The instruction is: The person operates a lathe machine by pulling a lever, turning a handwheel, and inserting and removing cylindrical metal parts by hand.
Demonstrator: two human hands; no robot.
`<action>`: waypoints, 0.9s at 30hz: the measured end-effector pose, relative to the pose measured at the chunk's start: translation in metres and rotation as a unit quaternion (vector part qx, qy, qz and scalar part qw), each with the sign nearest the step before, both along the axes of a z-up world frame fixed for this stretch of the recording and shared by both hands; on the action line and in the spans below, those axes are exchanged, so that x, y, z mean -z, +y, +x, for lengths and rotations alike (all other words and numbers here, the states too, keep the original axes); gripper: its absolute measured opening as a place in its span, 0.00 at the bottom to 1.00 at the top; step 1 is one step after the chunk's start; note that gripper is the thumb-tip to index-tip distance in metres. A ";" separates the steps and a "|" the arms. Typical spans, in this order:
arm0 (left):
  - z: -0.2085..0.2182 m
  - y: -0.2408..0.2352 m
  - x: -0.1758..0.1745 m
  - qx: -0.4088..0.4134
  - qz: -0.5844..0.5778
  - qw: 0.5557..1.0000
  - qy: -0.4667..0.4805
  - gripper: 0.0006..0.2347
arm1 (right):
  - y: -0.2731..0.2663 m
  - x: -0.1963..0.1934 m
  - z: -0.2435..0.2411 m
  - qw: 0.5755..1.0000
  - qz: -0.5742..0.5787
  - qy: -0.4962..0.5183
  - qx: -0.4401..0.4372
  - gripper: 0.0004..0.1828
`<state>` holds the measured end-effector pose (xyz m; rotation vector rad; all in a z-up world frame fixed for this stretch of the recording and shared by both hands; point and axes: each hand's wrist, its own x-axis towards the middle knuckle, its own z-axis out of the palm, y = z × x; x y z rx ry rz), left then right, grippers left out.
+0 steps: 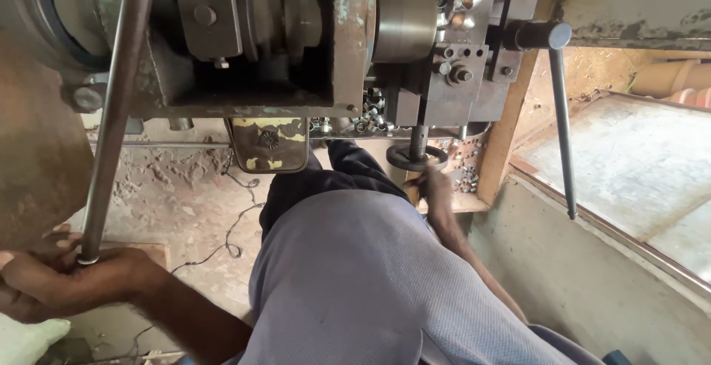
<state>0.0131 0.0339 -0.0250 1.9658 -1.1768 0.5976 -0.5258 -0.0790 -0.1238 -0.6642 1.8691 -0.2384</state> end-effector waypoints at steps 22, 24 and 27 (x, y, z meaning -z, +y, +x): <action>-0.034 -0.026 -0.031 -0.007 0.071 0.988 -0.134 0.14 | -0.025 0.096 -0.053 0.755 -0.317 -0.073 -0.569 0.17; 0.003 -0.001 0.001 -0.004 0.010 0.998 -0.063 0.16 | -0.019 0.087 -0.042 0.899 -0.014 -0.031 -0.437 0.19; 0.001 -0.008 -0.009 -0.039 0.056 0.991 -0.117 0.11 | 0.007 0.101 -0.022 0.925 -0.035 -0.221 -0.308 0.17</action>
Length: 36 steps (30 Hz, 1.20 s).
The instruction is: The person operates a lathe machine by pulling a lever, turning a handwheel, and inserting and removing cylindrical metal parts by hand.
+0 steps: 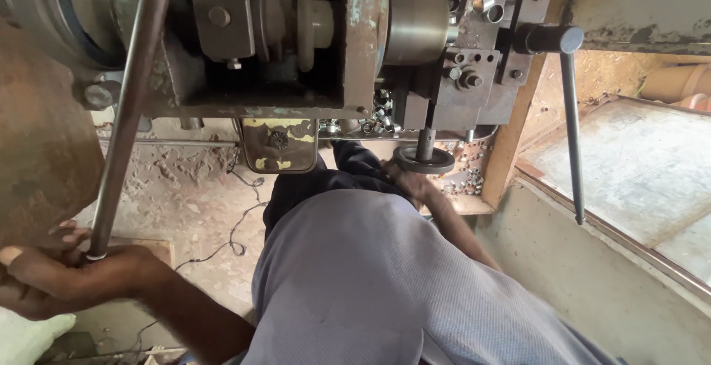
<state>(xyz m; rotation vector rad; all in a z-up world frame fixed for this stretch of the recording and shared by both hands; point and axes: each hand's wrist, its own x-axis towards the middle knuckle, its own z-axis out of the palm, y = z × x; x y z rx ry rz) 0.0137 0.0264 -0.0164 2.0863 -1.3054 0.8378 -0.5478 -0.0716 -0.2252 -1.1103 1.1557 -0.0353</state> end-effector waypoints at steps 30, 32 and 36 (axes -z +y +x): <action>-0.021 -0.026 -0.024 -0.002 -0.145 0.944 0.296 0.14 | -0.006 -0.042 -0.008 0.830 -0.041 0.127 0.541 0.36; -0.028 -0.041 -0.036 0.006 -0.169 0.930 0.326 0.13 | -0.008 -0.040 -0.007 0.829 -0.042 0.124 0.543 0.36; -0.029 -0.035 -0.031 -0.011 -0.200 0.912 0.358 0.13 | -0.013 -0.044 -0.003 0.825 -0.029 0.133 0.549 0.38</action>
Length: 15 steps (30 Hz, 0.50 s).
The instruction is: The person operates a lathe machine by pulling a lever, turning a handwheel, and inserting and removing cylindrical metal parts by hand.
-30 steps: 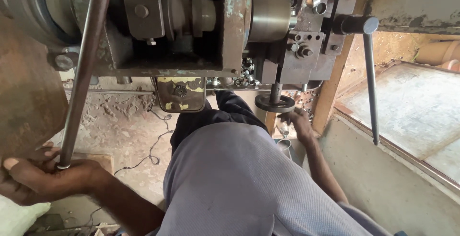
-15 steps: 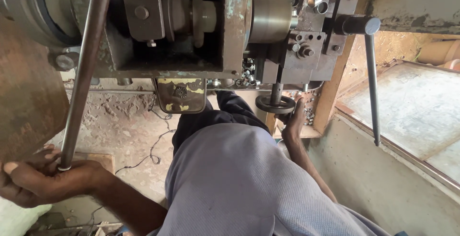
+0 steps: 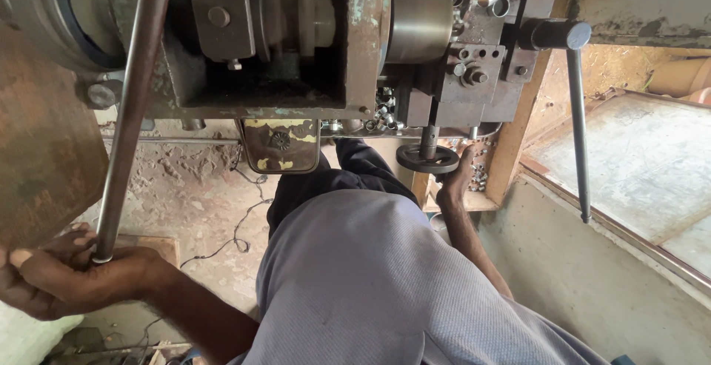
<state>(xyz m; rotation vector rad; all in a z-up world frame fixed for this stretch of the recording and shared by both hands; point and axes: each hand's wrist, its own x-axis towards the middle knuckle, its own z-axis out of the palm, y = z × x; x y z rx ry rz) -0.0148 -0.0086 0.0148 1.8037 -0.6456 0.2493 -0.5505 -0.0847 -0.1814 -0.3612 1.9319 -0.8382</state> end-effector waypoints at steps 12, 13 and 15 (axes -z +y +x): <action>0.007 0.009 0.008 0.025 0.003 0.999 -0.026 0.13 | 0.048 0.113 -0.024 0.877 0.015 -0.151 -0.455 0.25; 0.002 0.004 0.002 0.026 0.002 0.999 -0.026 0.13 | 0.037 0.082 -0.032 0.878 0.015 -0.150 -0.454 0.25; -0.007 -0.008 -0.010 0.021 -0.003 1.000 0.004 0.15 | 0.011 0.020 -0.048 0.897 0.128 0.051 -0.420 0.22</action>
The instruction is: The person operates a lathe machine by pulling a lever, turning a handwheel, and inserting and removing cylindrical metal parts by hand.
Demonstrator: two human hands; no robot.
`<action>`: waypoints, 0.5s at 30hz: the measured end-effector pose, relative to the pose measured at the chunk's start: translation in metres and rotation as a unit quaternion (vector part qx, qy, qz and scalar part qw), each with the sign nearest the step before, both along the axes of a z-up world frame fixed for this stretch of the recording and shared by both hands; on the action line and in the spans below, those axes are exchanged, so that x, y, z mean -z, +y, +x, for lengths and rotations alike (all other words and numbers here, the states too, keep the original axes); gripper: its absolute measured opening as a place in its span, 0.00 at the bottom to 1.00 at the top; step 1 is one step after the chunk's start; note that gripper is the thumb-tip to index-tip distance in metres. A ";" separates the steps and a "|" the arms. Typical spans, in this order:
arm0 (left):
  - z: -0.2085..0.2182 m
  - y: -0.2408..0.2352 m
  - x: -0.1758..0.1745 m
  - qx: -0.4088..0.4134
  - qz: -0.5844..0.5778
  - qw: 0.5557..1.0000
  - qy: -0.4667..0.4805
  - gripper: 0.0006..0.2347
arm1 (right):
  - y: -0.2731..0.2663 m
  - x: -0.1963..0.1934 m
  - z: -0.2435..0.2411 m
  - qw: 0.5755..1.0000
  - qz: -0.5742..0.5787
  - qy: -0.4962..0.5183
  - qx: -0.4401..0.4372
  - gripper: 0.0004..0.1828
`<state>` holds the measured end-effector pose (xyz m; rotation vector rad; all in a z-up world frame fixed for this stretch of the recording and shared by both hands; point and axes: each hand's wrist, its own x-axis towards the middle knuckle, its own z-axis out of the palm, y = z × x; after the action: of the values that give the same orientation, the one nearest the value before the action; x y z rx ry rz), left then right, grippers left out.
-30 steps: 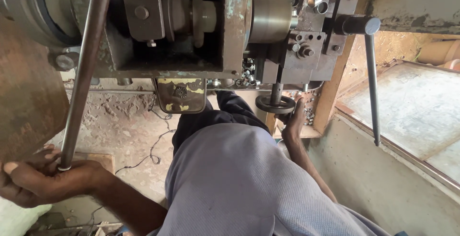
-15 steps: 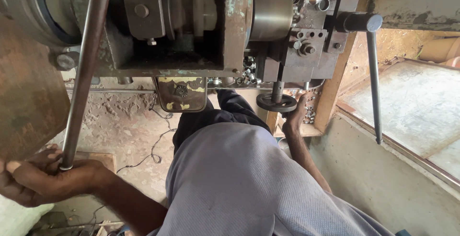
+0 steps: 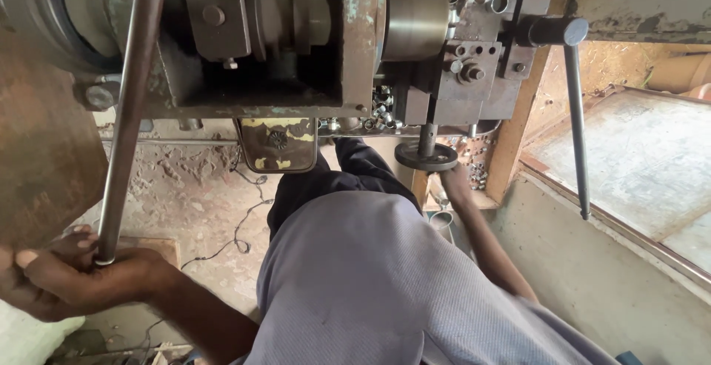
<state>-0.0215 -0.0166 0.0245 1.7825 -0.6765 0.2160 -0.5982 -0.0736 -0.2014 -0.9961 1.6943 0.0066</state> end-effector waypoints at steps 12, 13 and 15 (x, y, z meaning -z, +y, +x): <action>-0.012 0.041 0.036 0.055 0.037 0.993 -0.093 0.13 | -0.024 -0.002 0.001 0.990 0.034 -0.118 -0.073 0.27; -0.021 0.039 0.031 0.054 0.037 0.994 -0.093 0.13 | -0.027 -0.030 0.002 0.990 0.033 -0.118 -0.073 0.27; -0.037 0.033 0.021 0.081 0.101 0.970 -0.205 0.10 | -0.034 -0.085 0.007 0.994 0.065 -0.039 -0.082 0.28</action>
<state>-0.0583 0.0161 0.0037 1.8823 -1.1705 0.4251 -0.5916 -0.1072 -0.1168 -1.0226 1.5168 0.1813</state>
